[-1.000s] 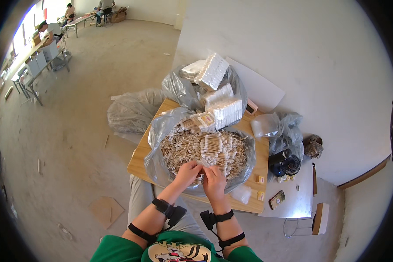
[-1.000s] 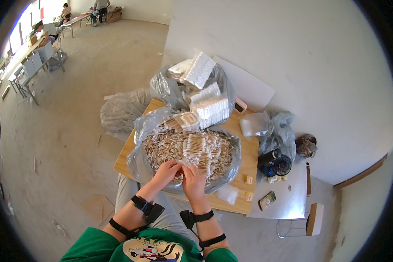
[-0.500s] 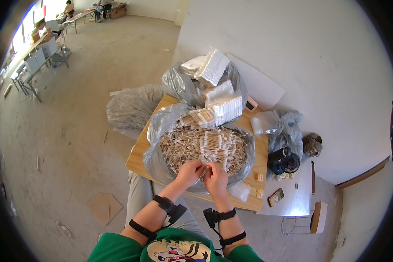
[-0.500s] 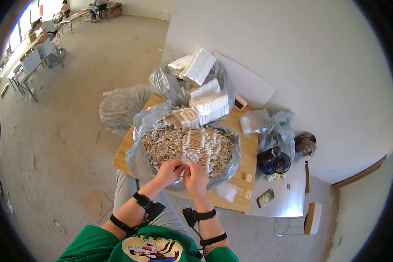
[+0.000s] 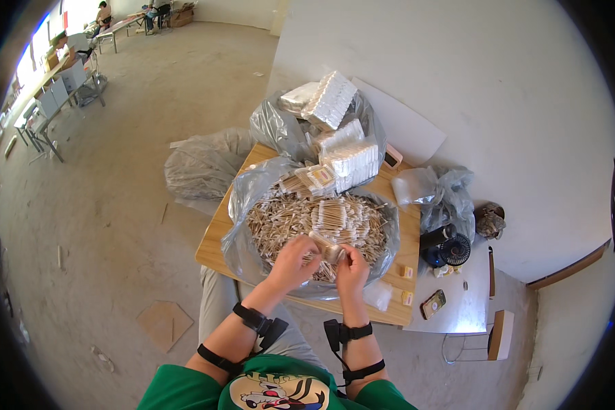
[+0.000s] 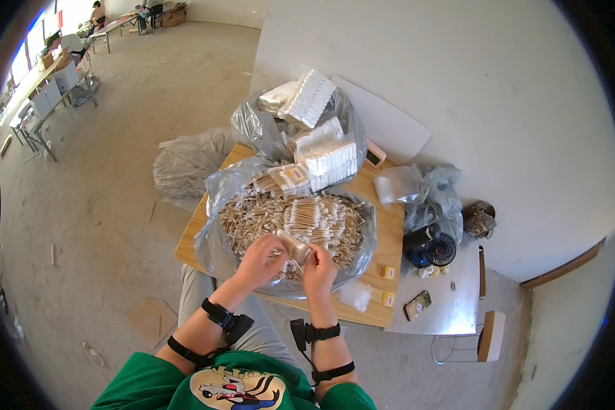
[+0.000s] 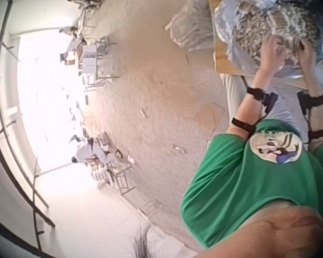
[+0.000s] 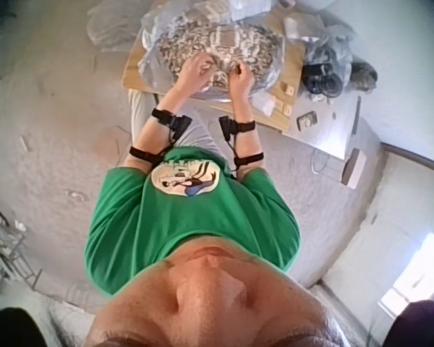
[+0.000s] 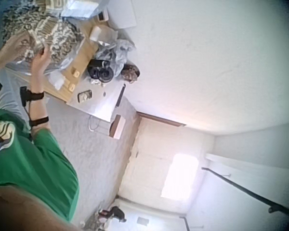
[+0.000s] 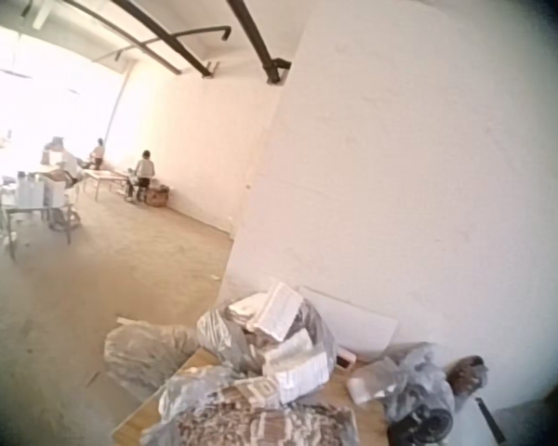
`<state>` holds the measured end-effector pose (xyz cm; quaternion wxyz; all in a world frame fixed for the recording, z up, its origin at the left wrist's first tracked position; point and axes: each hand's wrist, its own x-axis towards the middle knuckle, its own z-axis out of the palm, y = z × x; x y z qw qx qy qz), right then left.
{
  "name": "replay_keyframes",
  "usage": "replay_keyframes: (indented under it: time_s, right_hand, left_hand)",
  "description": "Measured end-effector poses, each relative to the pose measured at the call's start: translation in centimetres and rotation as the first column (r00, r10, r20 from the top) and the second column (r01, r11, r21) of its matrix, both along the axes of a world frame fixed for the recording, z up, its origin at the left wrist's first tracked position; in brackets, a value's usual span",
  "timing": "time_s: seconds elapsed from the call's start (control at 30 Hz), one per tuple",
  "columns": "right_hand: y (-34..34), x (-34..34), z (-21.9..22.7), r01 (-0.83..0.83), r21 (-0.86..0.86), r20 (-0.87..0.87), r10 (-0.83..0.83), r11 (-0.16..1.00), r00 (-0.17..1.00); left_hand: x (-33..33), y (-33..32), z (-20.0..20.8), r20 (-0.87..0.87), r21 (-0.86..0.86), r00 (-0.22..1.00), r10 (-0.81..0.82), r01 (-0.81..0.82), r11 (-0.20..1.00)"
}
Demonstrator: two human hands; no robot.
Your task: The recorder is packaging cotton swabs into small plastic bags.
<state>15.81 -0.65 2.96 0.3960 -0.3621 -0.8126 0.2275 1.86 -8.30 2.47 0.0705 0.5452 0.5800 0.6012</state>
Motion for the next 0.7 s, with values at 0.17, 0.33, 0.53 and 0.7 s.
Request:
replay_keyframes:
  time_s: [0.17, 0.33, 0.53, 0.7]
  right_hand:
    - [0.5, -0.8, -1.2, -0.475, -0.695, -0.647, -0.181, 0.54, 0.741]
    - [1.9, -0.9, -1.8, -0.196, -0.541, -0.436, -0.073, 0.818, 0.897]
    - [1.4, -4.4, 1.0, -0.236, -0.209, -0.105, 0.218, 0.949, 0.97]
    - [1.8, -5.6, 0.0, -0.292, -0.353, -0.24, 0.216, 0.889, 0.947]
  left_hand:
    - [-1.6, 0.1, -2.2, 0.597, -0.197, 0.795, 0.111, 0.011, 0.98]
    - [-2.2, -0.3, -1.0, 0.772, -0.181, 0.635, 0.013, 0.2, 0.963]
    - [-2.8, -0.4, -0.7, 0.17, -0.313, 0.972, 0.161, -0.102, 0.944]
    - [-3.3, -0.3, -1.1, 0.305, -0.32, 0.942, 0.141, -0.038, 0.947]
